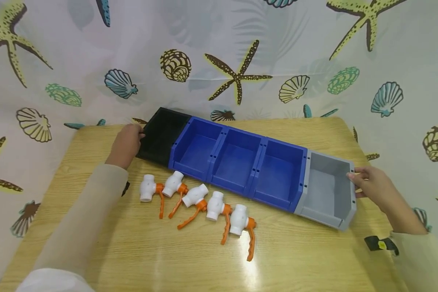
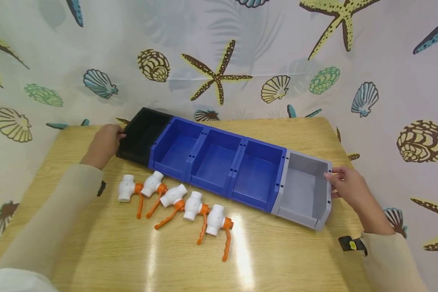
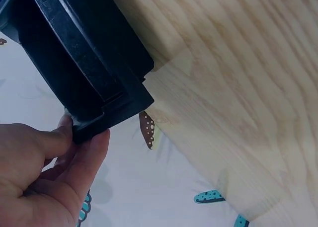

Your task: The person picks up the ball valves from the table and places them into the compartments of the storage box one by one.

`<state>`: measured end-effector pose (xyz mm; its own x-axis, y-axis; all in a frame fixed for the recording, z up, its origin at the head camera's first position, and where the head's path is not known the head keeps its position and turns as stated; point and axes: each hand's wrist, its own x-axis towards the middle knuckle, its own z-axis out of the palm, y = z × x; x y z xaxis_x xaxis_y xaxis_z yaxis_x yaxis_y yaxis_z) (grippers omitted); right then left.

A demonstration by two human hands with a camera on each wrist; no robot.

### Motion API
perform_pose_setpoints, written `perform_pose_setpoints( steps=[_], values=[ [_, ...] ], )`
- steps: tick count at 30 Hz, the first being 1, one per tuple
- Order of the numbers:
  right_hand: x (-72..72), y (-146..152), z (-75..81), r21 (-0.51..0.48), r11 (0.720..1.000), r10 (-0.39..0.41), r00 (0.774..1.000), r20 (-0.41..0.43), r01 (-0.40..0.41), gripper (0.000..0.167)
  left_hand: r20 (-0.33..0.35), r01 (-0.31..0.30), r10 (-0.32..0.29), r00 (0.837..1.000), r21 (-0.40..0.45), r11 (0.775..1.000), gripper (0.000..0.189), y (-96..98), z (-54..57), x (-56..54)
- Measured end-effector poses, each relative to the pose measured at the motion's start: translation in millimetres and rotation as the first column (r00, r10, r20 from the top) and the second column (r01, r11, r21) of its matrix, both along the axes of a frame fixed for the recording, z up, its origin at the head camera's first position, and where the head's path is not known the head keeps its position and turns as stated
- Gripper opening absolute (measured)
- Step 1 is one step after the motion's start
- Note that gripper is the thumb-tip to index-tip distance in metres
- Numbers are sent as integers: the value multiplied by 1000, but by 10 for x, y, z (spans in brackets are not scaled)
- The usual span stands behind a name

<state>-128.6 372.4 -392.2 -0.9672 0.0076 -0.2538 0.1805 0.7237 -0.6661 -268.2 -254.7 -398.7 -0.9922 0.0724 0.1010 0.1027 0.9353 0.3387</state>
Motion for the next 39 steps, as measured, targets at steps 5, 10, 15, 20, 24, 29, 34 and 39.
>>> perform_pose_setpoints(
  steps=[5,10,15,20,24,29,34,39],
  values=[
    [-183,-24,30,-7,1000,13,1000,27,-13,63,-7,-10,10,1000,7,1000,16,-76,0,48],
    [-408,-68,54,-32,999,44,997,63,-42,66,-21,-36,36,999,27,999,17,-185,-6,92],
    [-628,-117,86,-43,998,56,994,95,-52,65,-40,-58,60,997,60,997,19,-275,-9,133],
    [-793,-209,95,21,998,65,994,91,-67,61,-1,-86,86,996,85,993,21,-333,29,180],
    [-913,-335,116,109,990,77,995,70,-84,54,46,-125,122,991,82,989,21,-387,63,231],
    [-1079,-460,152,126,988,76,991,114,-91,52,86,-165,160,983,53,985,21,-440,74,267],
    [-1252,-571,169,135,987,71,989,130,-88,50,133,-169,167,977,4,986,23,-535,80,273],
    [-1394,-655,190,150,984,79,990,117,-96,47,246,-207,186,951,66,976,30,-688,136,261]
  ],
)
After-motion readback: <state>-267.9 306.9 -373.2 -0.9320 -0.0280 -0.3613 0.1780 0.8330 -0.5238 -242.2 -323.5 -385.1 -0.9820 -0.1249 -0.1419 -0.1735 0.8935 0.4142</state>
